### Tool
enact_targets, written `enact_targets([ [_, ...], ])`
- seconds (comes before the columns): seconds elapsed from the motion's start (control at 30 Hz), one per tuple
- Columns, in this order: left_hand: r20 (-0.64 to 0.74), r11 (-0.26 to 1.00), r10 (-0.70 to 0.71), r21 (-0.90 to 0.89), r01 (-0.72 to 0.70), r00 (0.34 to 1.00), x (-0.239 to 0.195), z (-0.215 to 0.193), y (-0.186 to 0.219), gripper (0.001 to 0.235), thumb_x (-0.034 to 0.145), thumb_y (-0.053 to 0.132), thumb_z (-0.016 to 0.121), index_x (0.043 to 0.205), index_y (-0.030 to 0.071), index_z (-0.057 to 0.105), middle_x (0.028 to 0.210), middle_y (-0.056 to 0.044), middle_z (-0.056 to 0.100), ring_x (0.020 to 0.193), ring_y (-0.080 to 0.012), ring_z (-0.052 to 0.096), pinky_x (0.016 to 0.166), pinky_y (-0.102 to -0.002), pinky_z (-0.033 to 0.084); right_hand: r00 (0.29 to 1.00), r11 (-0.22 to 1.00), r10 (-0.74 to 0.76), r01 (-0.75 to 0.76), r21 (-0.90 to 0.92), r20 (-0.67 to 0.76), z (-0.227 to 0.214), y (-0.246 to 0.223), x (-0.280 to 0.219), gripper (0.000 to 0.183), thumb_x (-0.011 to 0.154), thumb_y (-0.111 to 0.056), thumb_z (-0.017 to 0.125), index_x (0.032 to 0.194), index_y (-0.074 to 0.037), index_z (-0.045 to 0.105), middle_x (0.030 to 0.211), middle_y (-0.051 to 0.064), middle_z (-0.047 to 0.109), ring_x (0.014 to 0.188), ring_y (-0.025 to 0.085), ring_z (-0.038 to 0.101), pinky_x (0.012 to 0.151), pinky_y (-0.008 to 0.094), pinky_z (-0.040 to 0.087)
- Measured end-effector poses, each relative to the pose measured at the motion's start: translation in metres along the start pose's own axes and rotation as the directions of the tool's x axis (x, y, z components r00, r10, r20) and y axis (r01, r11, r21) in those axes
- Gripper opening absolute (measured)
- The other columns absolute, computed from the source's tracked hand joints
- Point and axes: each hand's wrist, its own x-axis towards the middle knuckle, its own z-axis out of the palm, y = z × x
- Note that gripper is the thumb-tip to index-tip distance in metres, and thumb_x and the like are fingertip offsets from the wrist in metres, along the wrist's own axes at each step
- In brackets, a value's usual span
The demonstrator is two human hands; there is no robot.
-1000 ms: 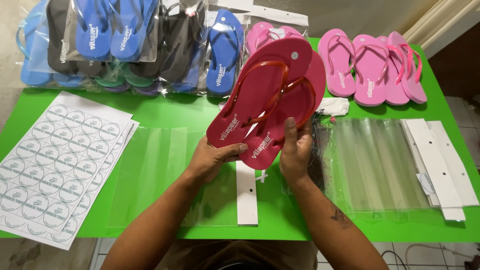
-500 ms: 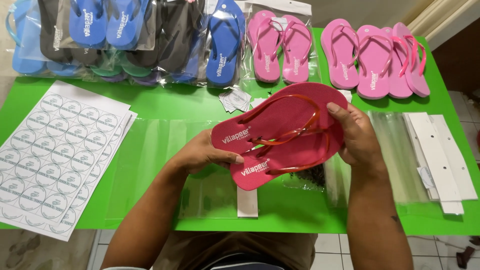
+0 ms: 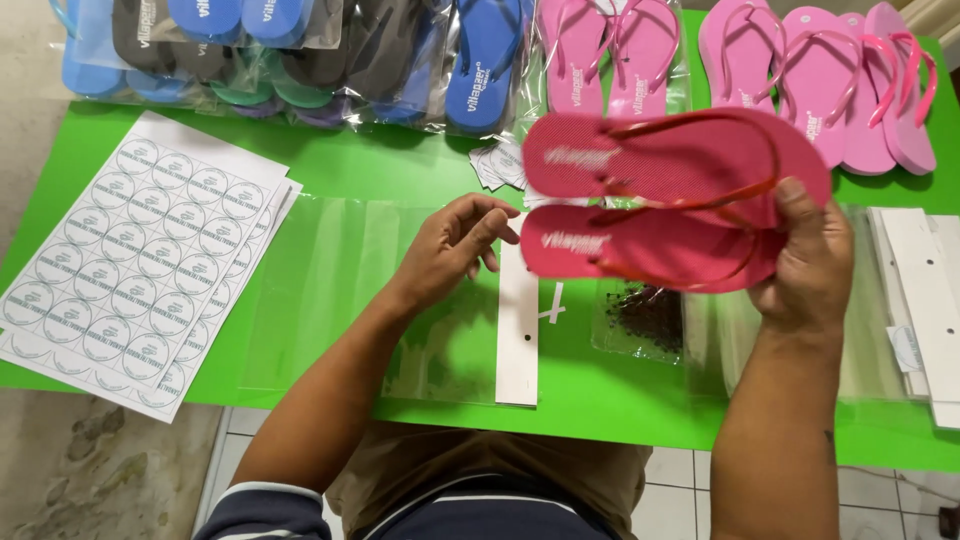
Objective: Packaging flip-flops into plastic bags and attaching labels and tags.
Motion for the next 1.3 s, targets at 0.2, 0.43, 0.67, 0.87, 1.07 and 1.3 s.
enact_targets([
  [0.2, 0.293, 0.616, 0.215, 0.700, -0.362, 0.932, -0.008, 0.025, -0.015, 0.041, 0.085, -0.012, 0.046, 0.116, 0.013, 0.060, 0.125, -0.015, 0.057, 0.115, -0.0340, 0.059, 0.074, -0.040, 0.063, 0.937, 0.975, -0.162, 0.201, 0.098, -0.308, -0.045, 0.010, 0.030, 0.021, 0.092, -0.021, 0.077, 0.107, -0.007, 0.078, 0.107, 0.008, 0.082, 0.102, 0.022, 0.081, 0.099, 0.044, 0.073],
  [0.43, 0.499, 0.325, 0.058, 0.810, -0.489, 0.865, -0.001, 0.041, -0.047, 0.034, 0.097, -0.001, 0.047, 0.119, 0.021, 0.060, 0.138, -0.016, 0.049, 0.109, -0.0269, 0.051, 0.070, -0.035, 0.054, 0.929, 0.973, -0.110, 0.174, 0.153, -0.354, -0.036, 0.000, 0.019, 0.032, 0.083, -0.023, 0.087, 0.108, -0.006, 0.077, 0.105, 0.008, 0.082, 0.101, 0.026, 0.081, 0.098, 0.048, 0.077],
  [0.67, 0.471, 0.392, 0.121, 0.786, -0.478, 0.874, -0.003, 0.038, -0.044, 0.012, 0.099, 0.007, 0.053, 0.107, 0.015, 0.057, 0.136, -0.018, 0.048, 0.112, -0.0323, 0.054, 0.076, -0.040, 0.059, 0.949, 0.981, -0.111, 0.153, 0.122, -0.295, -0.033, 0.000, 0.016, 0.024, 0.088, -0.026, 0.083, 0.104, -0.008, 0.077, 0.105, 0.006, 0.081, 0.105, 0.027, 0.080, 0.100, 0.052, 0.076],
  [0.87, 0.380, 0.667, 0.120, 0.653, -0.358, 0.917, -0.008, 0.031, -0.014, 0.018, 0.084, 0.018, 0.051, 0.099, 0.010, 0.050, 0.132, -0.020, 0.046, 0.115, -0.0358, 0.055, 0.091, -0.049, 0.052, 0.943, 0.982, -0.118, 0.158, 0.108, -0.312, -0.033, 0.002, 0.017, 0.025, 0.088, -0.026, 0.082, 0.105, -0.008, 0.078, 0.105, 0.005, 0.081, 0.105, 0.025, 0.080, 0.099, 0.049, 0.076],
  [1.07, 0.241, 0.724, 0.024, 0.665, -0.183, 0.970, -0.009, 0.032, -0.013, 0.021, 0.080, 0.018, 0.064, 0.093, 0.012, 0.048, 0.125, -0.012, 0.048, 0.117, -0.0301, 0.053, 0.089, -0.044, 0.054, 0.939, 0.982, -0.138, 0.171, 0.078, -0.315, -0.036, 0.006, 0.018, 0.022, 0.089, -0.026, 0.082, 0.104, -0.010, 0.077, 0.104, 0.004, 0.081, 0.102, 0.023, 0.080, 0.095, 0.045, 0.075],
  [1.3, -0.060, 0.867, 0.189, 0.480, -0.138, 0.980, -0.008, 0.028, -0.016, 0.027, 0.075, -0.008, 0.054, 0.095, 0.009, 0.051, 0.097, -0.005, 0.046, 0.069, -0.0138, 0.042, 0.058, -0.028, 0.039, 0.936, 0.978, -0.188, 0.206, 0.030, -0.297, -0.020, 0.002, -0.015, 0.021, 0.094, -0.024, 0.077, 0.109, -0.009, 0.075, 0.107, 0.005, 0.080, 0.102, 0.018, 0.079, 0.095, 0.036, 0.071],
])
